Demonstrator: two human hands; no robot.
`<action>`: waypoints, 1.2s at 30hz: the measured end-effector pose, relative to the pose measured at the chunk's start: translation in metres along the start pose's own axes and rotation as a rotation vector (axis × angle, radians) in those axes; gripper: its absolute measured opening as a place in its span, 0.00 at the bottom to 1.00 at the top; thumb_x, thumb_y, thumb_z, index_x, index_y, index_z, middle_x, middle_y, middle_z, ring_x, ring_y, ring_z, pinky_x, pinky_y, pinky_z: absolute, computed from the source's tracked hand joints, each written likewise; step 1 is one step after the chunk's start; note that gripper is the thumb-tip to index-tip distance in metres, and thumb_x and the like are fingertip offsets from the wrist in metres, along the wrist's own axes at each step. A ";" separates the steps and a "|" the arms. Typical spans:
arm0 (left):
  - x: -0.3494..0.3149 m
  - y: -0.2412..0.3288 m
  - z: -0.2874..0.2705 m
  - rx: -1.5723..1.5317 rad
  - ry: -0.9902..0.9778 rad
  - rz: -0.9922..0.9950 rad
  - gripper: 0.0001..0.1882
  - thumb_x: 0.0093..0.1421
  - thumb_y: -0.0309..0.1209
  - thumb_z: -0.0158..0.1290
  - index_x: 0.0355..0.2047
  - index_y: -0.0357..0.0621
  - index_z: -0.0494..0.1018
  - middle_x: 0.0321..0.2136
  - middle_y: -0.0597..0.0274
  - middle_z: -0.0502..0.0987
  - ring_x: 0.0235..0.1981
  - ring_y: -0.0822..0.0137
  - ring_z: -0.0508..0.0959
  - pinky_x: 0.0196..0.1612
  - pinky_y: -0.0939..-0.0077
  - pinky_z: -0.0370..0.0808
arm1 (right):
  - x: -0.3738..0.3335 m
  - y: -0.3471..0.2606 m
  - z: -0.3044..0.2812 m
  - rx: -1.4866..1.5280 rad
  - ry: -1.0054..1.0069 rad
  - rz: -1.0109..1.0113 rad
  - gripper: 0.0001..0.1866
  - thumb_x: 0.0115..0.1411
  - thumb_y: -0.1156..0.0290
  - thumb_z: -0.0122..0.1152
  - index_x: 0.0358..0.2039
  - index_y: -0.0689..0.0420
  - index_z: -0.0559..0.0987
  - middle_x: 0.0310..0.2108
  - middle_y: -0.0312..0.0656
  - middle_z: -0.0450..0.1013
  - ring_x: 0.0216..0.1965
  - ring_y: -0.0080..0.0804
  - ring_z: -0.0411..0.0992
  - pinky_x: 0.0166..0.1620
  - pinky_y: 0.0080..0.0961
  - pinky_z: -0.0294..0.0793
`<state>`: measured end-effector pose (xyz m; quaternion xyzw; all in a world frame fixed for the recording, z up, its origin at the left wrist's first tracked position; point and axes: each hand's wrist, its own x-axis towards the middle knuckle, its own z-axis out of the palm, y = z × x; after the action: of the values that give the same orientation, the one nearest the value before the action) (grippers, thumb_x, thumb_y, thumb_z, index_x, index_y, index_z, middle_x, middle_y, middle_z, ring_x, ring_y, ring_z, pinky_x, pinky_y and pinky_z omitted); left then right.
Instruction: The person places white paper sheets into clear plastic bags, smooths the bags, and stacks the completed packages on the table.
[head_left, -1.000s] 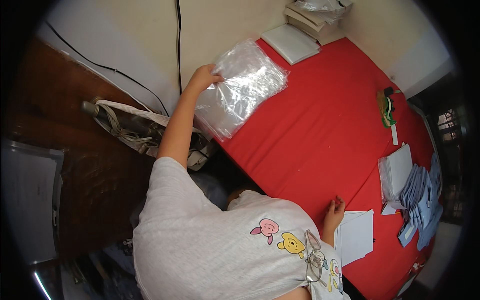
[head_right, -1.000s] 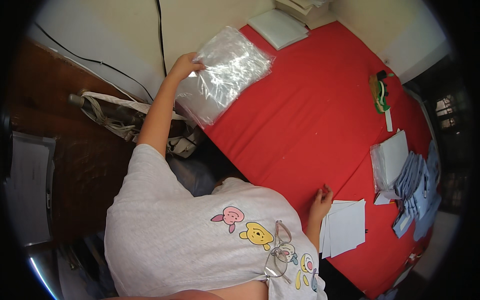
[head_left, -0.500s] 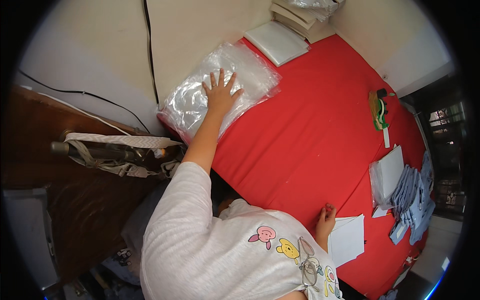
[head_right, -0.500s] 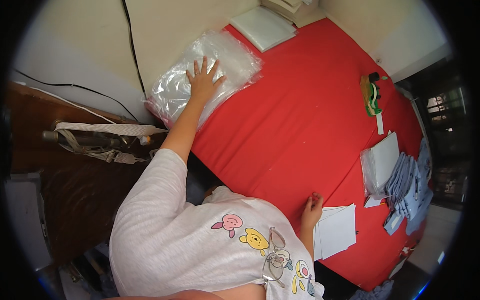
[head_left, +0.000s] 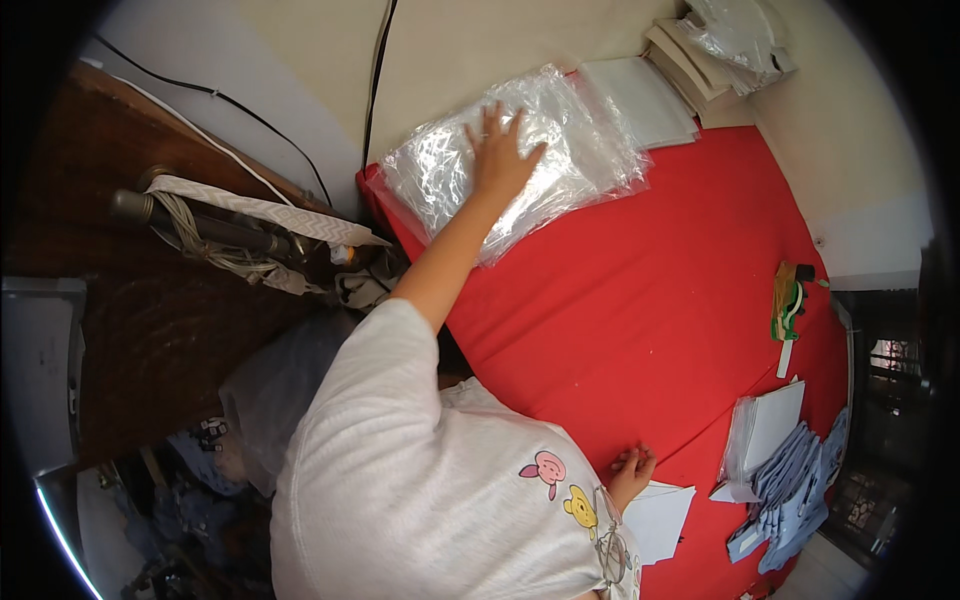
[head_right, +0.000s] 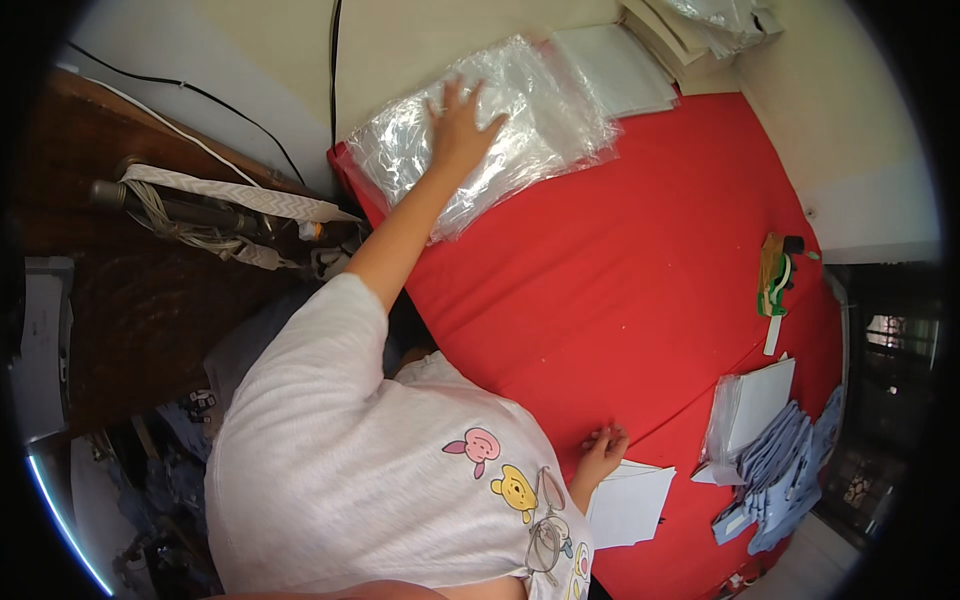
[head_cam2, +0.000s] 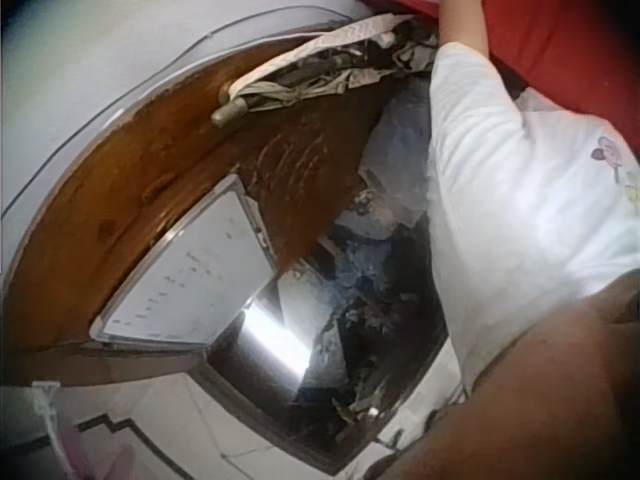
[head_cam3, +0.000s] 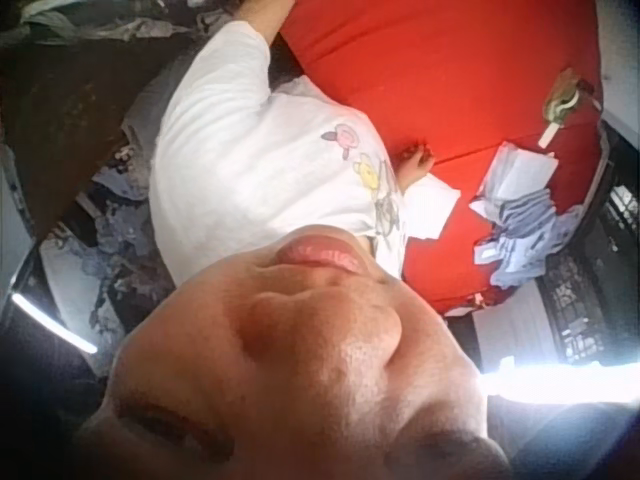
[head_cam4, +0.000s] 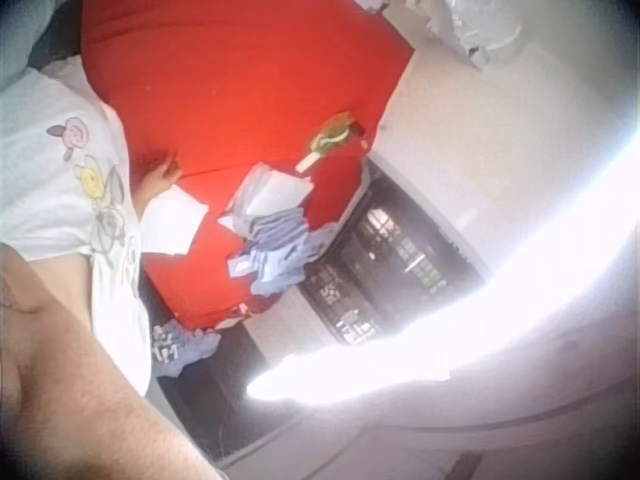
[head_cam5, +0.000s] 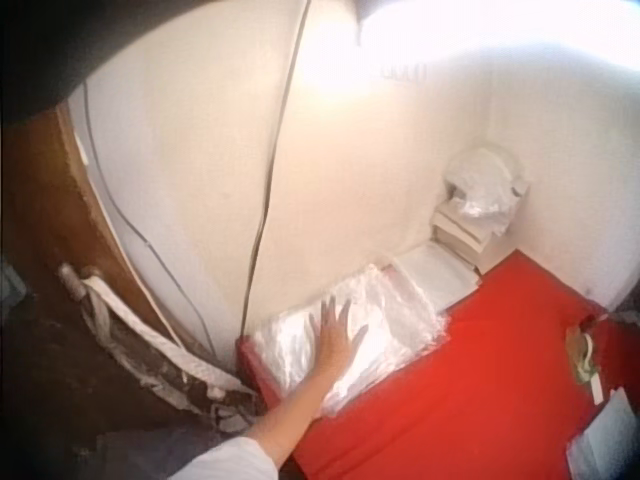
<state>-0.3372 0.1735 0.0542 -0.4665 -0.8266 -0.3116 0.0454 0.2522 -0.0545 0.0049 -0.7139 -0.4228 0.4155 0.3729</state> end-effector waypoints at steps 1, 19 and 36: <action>-0.016 -0.005 -0.028 -0.124 0.107 -0.072 0.43 0.67 0.52 0.64 0.75 0.47 0.65 0.78 0.39 0.53 0.81 0.40 0.48 0.80 0.33 0.37 | 0.003 -0.001 0.001 0.034 0.005 -0.027 0.11 0.77 0.69 0.58 0.55 0.58 0.77 0.28 0.35 0.75 0.24 0.18 0.71 0.27 0.18 0.71; -0.107 -0.098 -0.031 -1.136 0.298 -0.946 0.35 0.71 0.44 0.56 0.69 0.29 0.66 0.67 0.36 0.71 0.64 0.46 0.76 0.64 0.55 0.75 | 0.117 -0.192 0.367 0.642 -0.767 0.209 0.32 0.72 0.58 0.66 0.63 0.72 0.69 0.56 0.59 0.76 0.57 0.50 0.78 0.60 0.43 0.79; -0.058 -0.059 -0.092 -1.725 -0.306 -1.147 0.18 0.72 0.35 0.58 0.55 0.33 0.73 0.38 0.48 0.83 0.28 0.53 0.84 0.24 0.57 0.81 | 0.111 -0.271 0.426 0.748 -1.266 0.010 0.35 0.61 0.81 0.68 0.69 0.67 0.69 0.64 0.50 0.73 0.62 0.38 0.74 0.65 0.37 0.74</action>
<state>-0.3715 0.0571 0.0792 0.0868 -0.4184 -0.7078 -0.5625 -0.1810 0.2226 0.0527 -0.1645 -0.3840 0.8662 0.2741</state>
